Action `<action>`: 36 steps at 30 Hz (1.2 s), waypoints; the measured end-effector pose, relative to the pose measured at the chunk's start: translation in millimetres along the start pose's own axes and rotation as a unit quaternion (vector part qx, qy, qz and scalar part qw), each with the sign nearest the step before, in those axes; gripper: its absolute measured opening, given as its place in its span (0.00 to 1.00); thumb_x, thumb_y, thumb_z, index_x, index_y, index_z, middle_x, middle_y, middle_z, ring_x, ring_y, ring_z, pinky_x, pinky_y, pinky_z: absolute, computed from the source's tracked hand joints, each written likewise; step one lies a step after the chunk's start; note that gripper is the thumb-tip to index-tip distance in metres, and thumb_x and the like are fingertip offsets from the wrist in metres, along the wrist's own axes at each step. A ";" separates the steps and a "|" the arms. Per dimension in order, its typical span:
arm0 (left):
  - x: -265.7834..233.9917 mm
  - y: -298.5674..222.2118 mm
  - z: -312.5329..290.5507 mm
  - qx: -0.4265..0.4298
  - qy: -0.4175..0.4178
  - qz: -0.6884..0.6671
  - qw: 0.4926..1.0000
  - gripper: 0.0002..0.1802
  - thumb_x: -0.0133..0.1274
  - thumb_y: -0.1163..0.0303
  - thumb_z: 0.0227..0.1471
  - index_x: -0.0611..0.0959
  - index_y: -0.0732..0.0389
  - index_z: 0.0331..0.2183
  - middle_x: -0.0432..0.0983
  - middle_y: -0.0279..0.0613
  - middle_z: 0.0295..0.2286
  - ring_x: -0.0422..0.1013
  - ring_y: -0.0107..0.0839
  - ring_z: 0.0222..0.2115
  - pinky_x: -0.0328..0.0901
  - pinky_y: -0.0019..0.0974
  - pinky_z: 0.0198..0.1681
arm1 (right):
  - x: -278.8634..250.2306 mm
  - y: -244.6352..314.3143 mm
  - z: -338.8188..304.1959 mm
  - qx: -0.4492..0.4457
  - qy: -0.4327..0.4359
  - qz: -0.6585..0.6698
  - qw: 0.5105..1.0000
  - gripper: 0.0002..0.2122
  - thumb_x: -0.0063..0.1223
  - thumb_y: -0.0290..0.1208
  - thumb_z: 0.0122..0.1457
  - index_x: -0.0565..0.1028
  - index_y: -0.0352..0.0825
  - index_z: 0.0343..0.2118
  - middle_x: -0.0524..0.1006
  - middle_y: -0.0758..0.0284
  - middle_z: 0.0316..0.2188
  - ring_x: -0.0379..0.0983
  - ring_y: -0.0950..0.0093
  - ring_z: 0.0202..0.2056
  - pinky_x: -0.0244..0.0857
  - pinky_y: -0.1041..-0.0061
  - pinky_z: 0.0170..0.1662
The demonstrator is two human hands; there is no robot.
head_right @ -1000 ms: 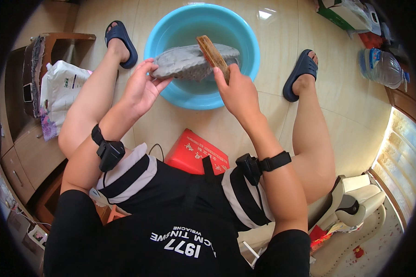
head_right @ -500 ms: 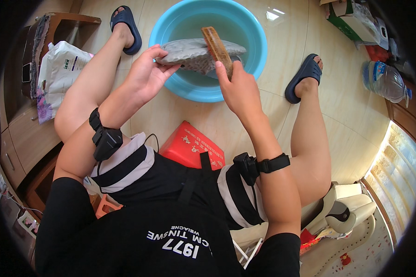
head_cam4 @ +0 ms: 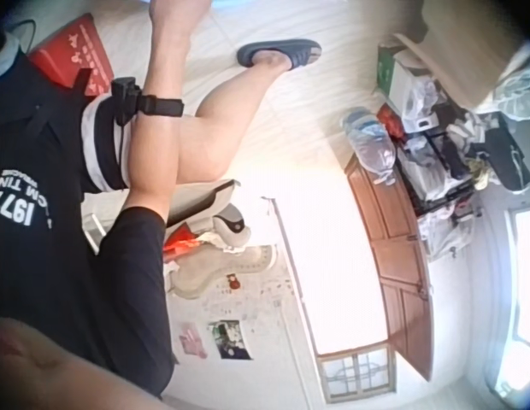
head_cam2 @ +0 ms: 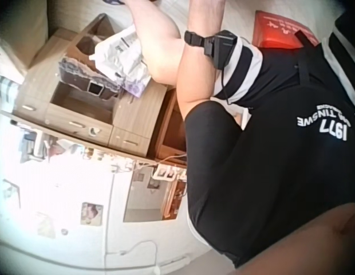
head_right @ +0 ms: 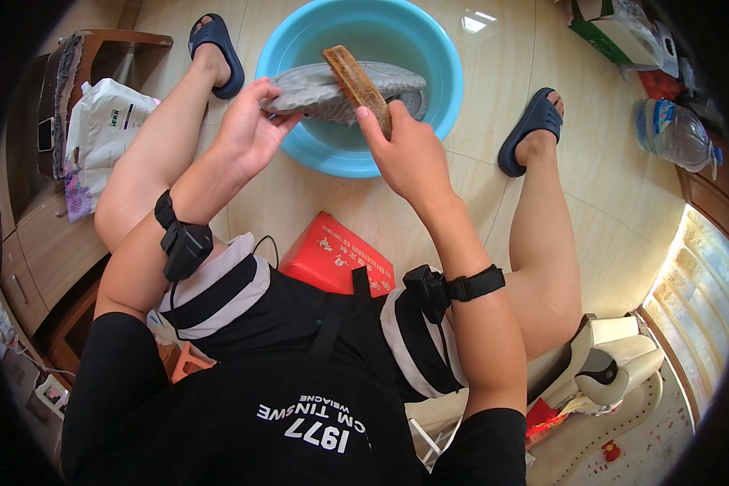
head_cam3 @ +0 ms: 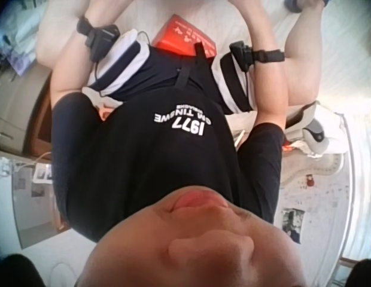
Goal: The person scrubs a pair of sandals with a brush in a basin of water, cleaning the interiors and the soles.
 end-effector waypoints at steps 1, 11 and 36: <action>-1.1 0.3 1.4 -0.001 -0.001 0.002 1.000 0.24 0.51 0.78 0.55 0.65 0.56 0.52 0.61 0.48 0.50 0.64 0.46 0.53 0.62 0.51 0.62 | -1.6 -3.2 1.8 0.008 -0.016 -0.004 1.000 0.27 0.45 0.57 0.67 0.70 0.30 0.31 0.77 0.48 0.24 0.77 0.49 0.30 0.68 0.55 0.34; 4.8 -0.8 -3.3 0.015 -0.003 0.001 1.000 0.31 0.50 0.78 0.53 0.62 0.56 0.57 0.59 0.51 0.53 0.62 0.48 0.55 0.61 0.54 0.63 | -0.9 -2.9 -1.2 -0.007 -0.029 0.004 1.000 0.26 0.46 0.56 0.67 0.72 0.30 0.33 0.77 0.48 0.23 0.76 0.49 0.29 0.68 0.54 0.34; 8.6 -1.4 -3.8 0.007 0.017 -0.002 1.000 0.36 0.47 0.78 0.53 0.56 0.59 0.62 0.60 0.54 0.51 0.65 0.49 0.53 0.63 0.53 0.64 | -3.3 -11.1 2.1 0.006 -0.059 0.040 0.997 0.26 0.50 0.55 0.66 0.70 0.30 0.32 0.75 0.52 0.19 0.74 0.52 0.24 0.67 0.58 0.31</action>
Point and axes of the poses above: each hand's wrist, its own z-axis towards the middle knuckle, its own x-axis out of the palm, y = z × x, the point moved 8 cm from there along z, towards the middle knuckle
